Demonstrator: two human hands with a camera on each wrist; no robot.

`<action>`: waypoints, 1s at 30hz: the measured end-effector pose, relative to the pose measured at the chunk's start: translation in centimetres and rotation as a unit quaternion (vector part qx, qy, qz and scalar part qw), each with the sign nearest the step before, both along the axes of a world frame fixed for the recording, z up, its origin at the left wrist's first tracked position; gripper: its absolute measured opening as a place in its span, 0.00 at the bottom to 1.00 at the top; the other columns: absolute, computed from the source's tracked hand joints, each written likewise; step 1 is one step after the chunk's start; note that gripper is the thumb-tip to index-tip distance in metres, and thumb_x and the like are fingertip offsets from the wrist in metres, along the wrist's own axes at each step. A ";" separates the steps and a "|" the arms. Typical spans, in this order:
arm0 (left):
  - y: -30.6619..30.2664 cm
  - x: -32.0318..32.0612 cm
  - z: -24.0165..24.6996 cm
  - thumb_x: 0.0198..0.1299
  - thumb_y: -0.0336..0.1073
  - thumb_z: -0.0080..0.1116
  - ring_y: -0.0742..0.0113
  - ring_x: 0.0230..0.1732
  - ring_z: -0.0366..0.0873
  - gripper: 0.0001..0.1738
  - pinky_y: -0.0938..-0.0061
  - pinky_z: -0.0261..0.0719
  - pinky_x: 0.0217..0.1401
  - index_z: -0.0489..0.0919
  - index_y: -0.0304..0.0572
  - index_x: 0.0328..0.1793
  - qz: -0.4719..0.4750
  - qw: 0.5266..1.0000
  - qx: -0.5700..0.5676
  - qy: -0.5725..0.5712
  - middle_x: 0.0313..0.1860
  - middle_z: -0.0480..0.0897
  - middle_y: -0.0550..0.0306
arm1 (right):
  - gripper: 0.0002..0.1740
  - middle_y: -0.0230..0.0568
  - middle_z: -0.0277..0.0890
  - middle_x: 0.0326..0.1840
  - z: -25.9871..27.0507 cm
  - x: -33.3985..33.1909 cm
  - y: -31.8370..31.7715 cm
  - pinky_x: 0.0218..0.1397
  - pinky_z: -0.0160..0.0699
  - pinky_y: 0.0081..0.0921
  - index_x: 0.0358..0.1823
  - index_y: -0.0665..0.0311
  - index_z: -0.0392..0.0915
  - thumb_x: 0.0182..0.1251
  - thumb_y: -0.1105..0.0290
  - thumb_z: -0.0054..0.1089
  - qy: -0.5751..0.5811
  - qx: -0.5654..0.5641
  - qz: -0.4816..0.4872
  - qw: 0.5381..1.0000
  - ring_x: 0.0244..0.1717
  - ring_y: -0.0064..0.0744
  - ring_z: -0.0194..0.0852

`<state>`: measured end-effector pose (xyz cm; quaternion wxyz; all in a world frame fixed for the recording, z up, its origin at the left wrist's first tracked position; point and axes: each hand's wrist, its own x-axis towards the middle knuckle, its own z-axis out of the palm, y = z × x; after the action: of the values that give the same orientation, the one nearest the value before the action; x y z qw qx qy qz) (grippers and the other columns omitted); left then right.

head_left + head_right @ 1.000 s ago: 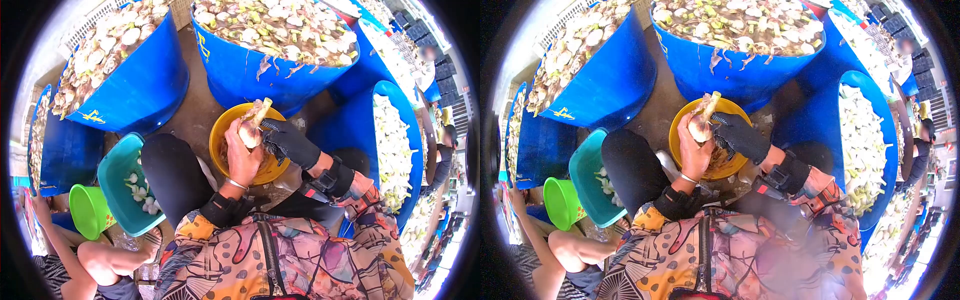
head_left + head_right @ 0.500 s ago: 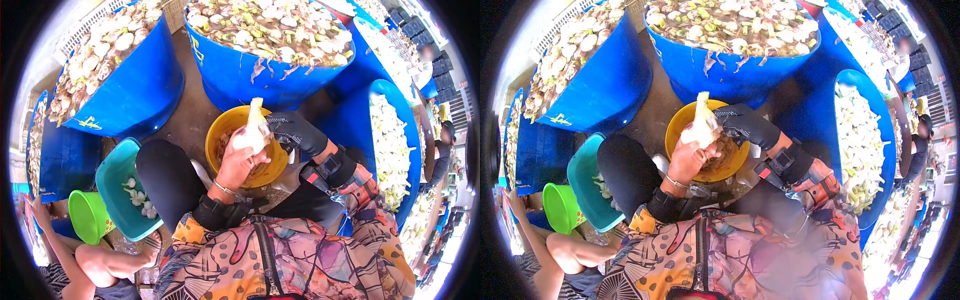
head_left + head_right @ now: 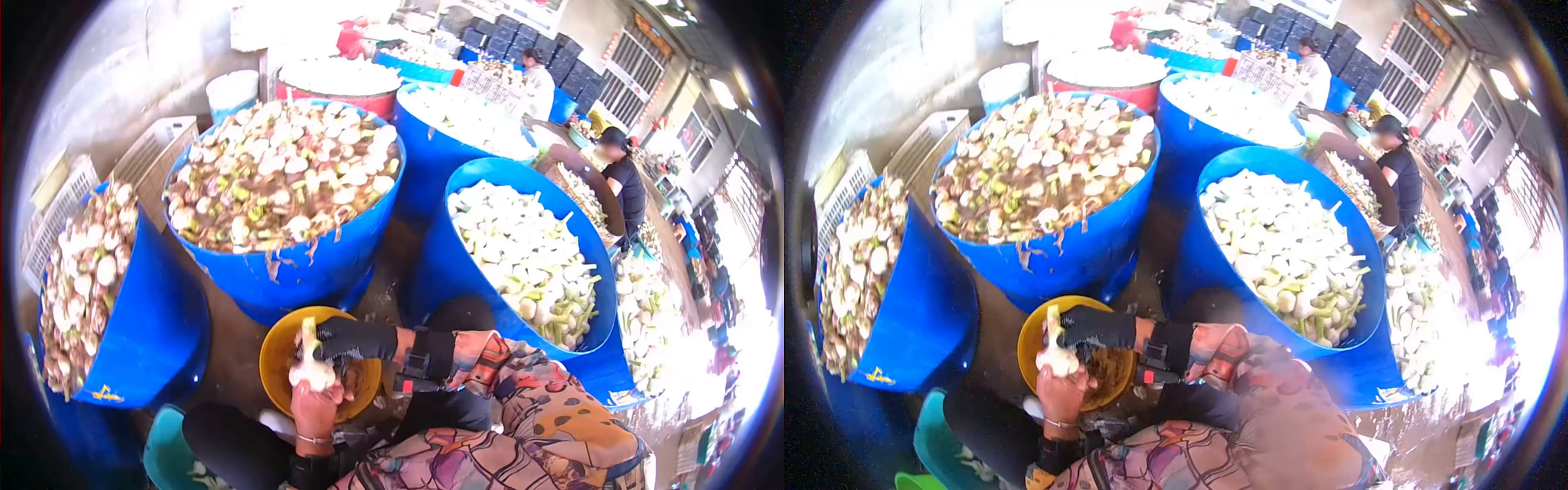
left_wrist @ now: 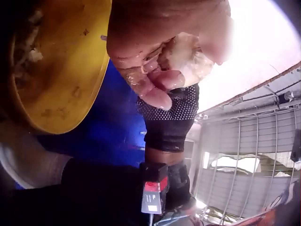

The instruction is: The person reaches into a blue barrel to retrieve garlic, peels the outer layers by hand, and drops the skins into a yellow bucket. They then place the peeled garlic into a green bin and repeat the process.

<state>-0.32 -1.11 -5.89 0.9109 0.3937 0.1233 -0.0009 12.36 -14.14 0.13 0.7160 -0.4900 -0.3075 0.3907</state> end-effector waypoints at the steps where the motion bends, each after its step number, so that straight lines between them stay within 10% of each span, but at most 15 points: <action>1: 0.0 -0.4 1.8 0.65 0.61 0.29 0.59 0.25 0.73 0.31 0.55 0.75 0.29 0.71 0.44 0.52 -0.015 0.977 -0.205 0.057 0.31 0.76 0.52 | 0.21 0.34 0.77 0.50 -0.6 0.2 0.1 0.56 0.71 0.25 0.57 0.67 0.72 0.64 0.70 0.59 -0.016 -0.005 0.011 1.000 0.51 0.21 0.72; 6: -0.1 -0.8 2.4 0.57 0.75 0.29 0.66 0.21 0.68 0.39 0.72 0.62 0.25 0.76 0.52 0.45 -0.111 0.929 -0.351 0.038 0.27 0.74 0.55 | 0.25 0.38 0.75 0.55 -2.1 -0.1 -0.1 0.59 0.69 0.27 0.60 0.67 0.69 0.63 0.65 0.61 -0.072 -0.014 0.014 0.997 0.56 0.25 0.70; 14: -0.2 -0.9 1.6 0.52 0.81 0.29 0.68 0.14 0.62 0.45 0.70 0.62 0.21 0.78 0.49 0.44 -0.171 0.921 -0.351 0.013 0.20 0.67 0.60 | 0.21 0.43 0.79 0.49 -0.5 -1.1 0.5 0.55 0.72 0.28 0.55 0.67 0.74 0.60 0.69 0.59 -0.327 -0.086 -0.091 0.937 0.49 0.30 0.76; 18: -0.7 -1.0 3.6 0.54 0.79 0.29 0.67 0.14 0.65 0.44 0.69 0.64 0.19 0.78 0.48 0.43 -0.206 0.921 -0.329 0.043 0.20 0.70 0.59 | 0.17 0.43 0.79 0.48 2.0 -2.6 -0.4 0.55 0.72 0.29 0.52 0.67 0.76 0.62 0.70 0.56 -0.090 0.027 -0.111 0.989 0.48 0.31 0.77; 27: -1.9 -0.1 5.7 0.64 0.46 0.50 0.65 0.30 0.78 0.20 0.69 0.83 0.28 0.71 0.47 0.59 0.024 0.997 0.038 0.066 0.42 0.77 0.60 | 0.11 0.40 0.80 0.39 -3.0 -1.8 0.4 0.46 0.75 0.30 0.42 0.65 0.79 0.59 0.69 0.59 -0.399 -0.158 -0.181 0.885 0.40 0.34 0.78; 30: -0.4 -0.6 2.0 0.63 0.38 0.54 0.68 0.32 0.78 0.22 0.72 0.85 0.32 0.66 0.44 0.62 0.017 0.998 -0.034 0.039 0.43 0.76 0.56 | 0.09 0.41 0.79 0.39 -3.4 -2.2 0.5 0.45 0.76 0.30 0.41 0.65 0.78 0.61 0.71 0.57 -0.119 -0.008 -0.110 0.987 0.38 0.34 0.78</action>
<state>-0.93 -1.55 -3.89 0.9181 0.3599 0.1658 -0.0049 10.14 -13.69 -3.22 0.7087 -0.5701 -0.3316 0.2505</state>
